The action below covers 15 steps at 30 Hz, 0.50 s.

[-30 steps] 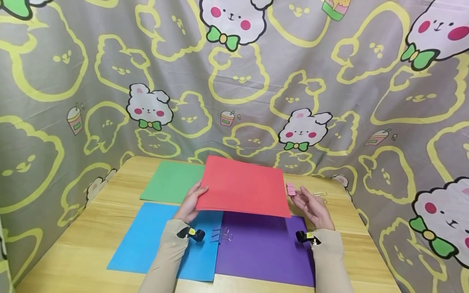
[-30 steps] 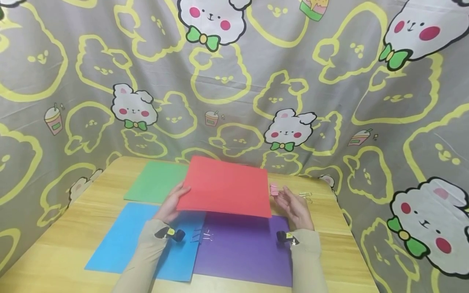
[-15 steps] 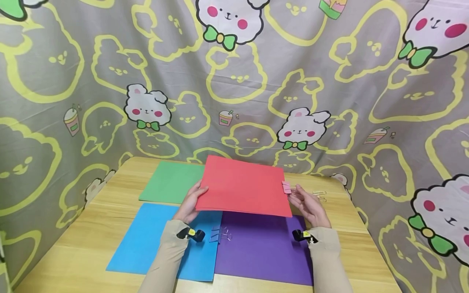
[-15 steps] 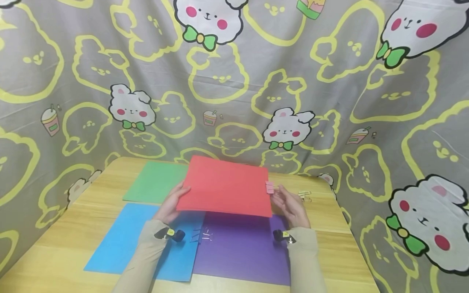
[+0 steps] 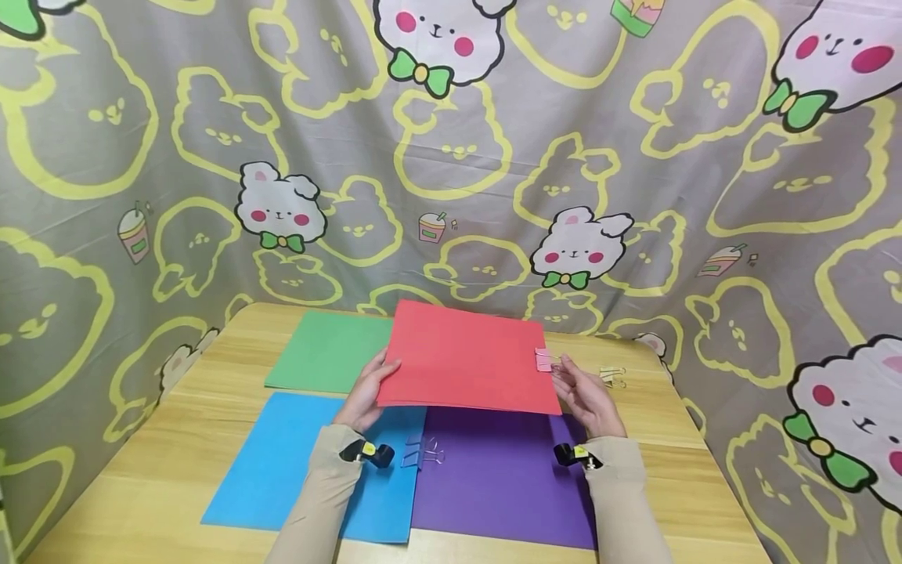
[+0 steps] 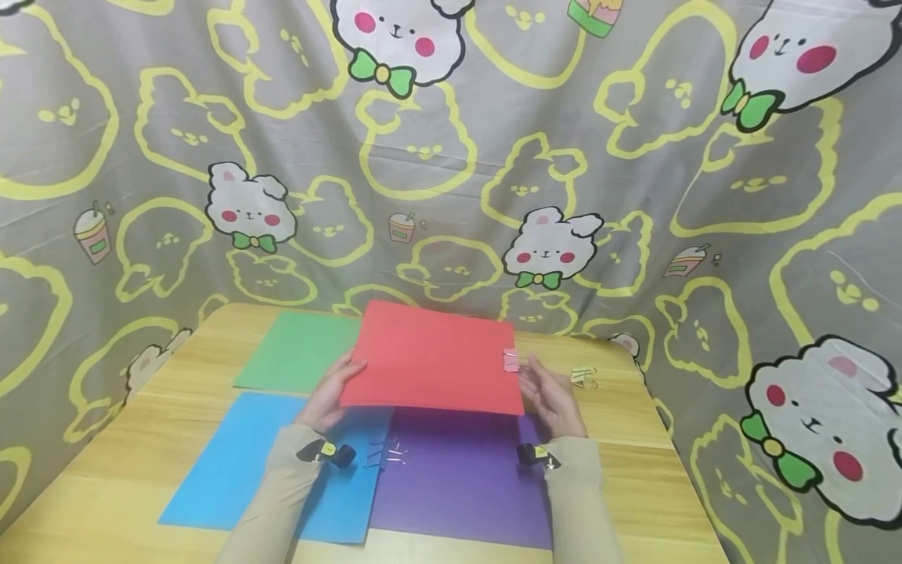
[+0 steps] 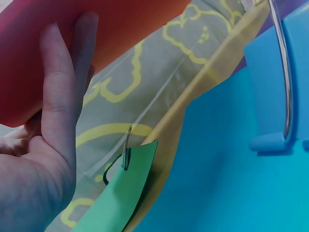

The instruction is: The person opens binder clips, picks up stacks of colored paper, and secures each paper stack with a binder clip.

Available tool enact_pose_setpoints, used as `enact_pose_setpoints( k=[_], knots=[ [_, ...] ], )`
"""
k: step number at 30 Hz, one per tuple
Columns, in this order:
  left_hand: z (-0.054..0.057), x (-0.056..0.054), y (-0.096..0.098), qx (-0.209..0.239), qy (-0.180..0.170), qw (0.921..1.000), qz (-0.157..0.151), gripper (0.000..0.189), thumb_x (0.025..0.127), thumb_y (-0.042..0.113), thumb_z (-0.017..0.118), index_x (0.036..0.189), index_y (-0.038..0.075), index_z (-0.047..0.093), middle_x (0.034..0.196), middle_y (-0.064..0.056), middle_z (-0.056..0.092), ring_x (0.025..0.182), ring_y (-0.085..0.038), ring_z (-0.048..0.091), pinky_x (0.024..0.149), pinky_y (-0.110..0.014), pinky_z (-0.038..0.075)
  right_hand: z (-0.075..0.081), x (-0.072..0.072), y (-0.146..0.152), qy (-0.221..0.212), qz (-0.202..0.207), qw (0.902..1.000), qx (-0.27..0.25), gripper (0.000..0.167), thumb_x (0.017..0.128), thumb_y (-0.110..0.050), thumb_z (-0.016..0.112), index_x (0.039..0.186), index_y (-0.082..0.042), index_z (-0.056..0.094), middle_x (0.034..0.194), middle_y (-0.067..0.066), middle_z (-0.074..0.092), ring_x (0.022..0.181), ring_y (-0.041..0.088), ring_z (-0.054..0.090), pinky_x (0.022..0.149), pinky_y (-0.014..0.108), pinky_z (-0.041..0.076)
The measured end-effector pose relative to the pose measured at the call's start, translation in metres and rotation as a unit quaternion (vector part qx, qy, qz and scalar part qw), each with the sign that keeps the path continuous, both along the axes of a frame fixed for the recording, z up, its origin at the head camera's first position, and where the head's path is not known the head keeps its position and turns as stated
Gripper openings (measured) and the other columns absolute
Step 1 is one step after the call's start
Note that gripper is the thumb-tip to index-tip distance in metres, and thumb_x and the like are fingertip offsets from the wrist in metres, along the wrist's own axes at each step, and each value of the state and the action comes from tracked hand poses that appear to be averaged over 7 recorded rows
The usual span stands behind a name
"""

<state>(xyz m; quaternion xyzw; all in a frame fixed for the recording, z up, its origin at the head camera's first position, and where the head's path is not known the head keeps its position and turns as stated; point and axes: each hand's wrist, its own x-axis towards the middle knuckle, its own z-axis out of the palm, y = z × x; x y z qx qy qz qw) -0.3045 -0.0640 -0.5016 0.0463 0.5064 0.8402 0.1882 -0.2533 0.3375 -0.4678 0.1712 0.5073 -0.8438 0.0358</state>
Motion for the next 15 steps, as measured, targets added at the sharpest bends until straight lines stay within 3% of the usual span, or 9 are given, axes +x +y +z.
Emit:
enact_pose_setpoints(
  k=[15],
  knots=[
    [-0.0042, -0.0014, 0.0007, -0.013, 0.001, 0.9999, -0.004, 0.063, 0.11, 0.021, 0.05, 0.166, 0.02, 0.022, 0.105, 0.006, 0.074, 0.086, -0.009, 0.076, 0.074, -0.026, 0.062, -0.0034, -0.0004, -0.0006, -0.007, 0.014, 0.9998, 0.012, 0.029, 0.107, -0.034, 0.056, 0.092, -0.012, 0.069, 0.086, -0.004, 0.071, 0.081, 0.005, 0.072, 0.079, 0.019, 0.061]
  ],
)
